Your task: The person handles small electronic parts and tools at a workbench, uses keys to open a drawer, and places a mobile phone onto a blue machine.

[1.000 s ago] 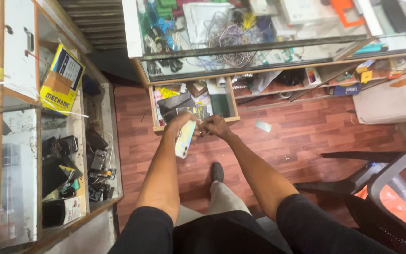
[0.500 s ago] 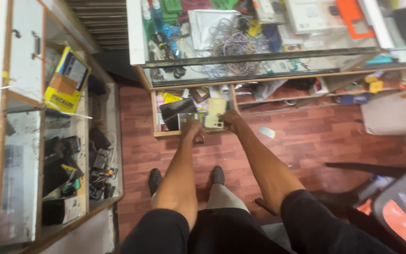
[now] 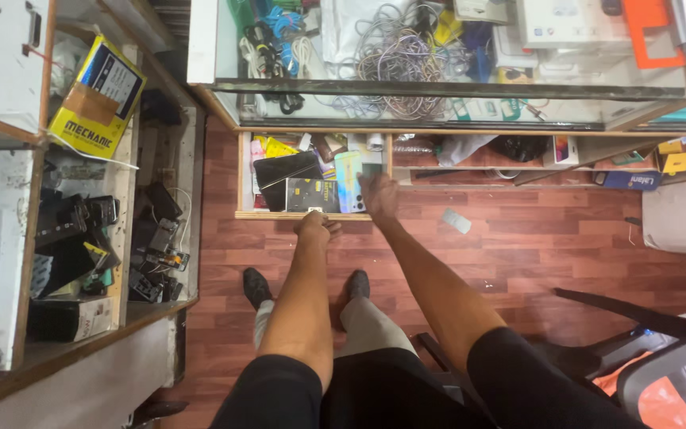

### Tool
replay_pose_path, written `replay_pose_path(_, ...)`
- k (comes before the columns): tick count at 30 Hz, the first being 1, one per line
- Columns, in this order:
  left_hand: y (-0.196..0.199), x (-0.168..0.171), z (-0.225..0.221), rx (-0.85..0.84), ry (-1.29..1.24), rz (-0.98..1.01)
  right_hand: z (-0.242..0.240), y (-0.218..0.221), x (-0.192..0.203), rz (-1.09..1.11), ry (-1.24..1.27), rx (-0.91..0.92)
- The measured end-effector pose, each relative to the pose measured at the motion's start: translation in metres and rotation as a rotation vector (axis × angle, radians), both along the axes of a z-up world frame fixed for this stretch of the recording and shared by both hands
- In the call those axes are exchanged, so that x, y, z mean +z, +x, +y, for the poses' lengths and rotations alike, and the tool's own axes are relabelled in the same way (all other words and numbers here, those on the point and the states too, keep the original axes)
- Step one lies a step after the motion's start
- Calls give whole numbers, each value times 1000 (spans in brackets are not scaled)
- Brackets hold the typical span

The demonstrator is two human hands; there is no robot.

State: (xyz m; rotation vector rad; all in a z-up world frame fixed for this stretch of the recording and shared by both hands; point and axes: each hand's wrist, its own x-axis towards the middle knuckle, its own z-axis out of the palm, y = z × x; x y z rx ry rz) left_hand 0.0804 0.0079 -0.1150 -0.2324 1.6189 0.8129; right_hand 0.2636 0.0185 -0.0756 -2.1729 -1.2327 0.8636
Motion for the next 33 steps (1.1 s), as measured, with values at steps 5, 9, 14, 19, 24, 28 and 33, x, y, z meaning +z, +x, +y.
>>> replay_pose_path(5,-8,21,8,-268,-86,17,-38,-25,23,565,-386,111)
replay_pose_path(9,-11,5,5,-202,-13,23,-54,-56,39,688,-497,362)
replay_pose_path(14,3,1,7,149,18,7,-66,-48,48,829,-445,91)
replay_pose_path(19,1,6,12,125,40,-21,-69,-67,6,1127,-272,-247)
replay_pose_path(24,3,1,41,67,29,-38,-68,-85,0,1261,-128,-503)
replay_pose_path(28,7,-4,74,32,82,-149,-30,-79,23,1247,-32,-442)
replay_pose_path(33,26,-5,158,65,116,-189,53,-62,36,1321,132,-296)
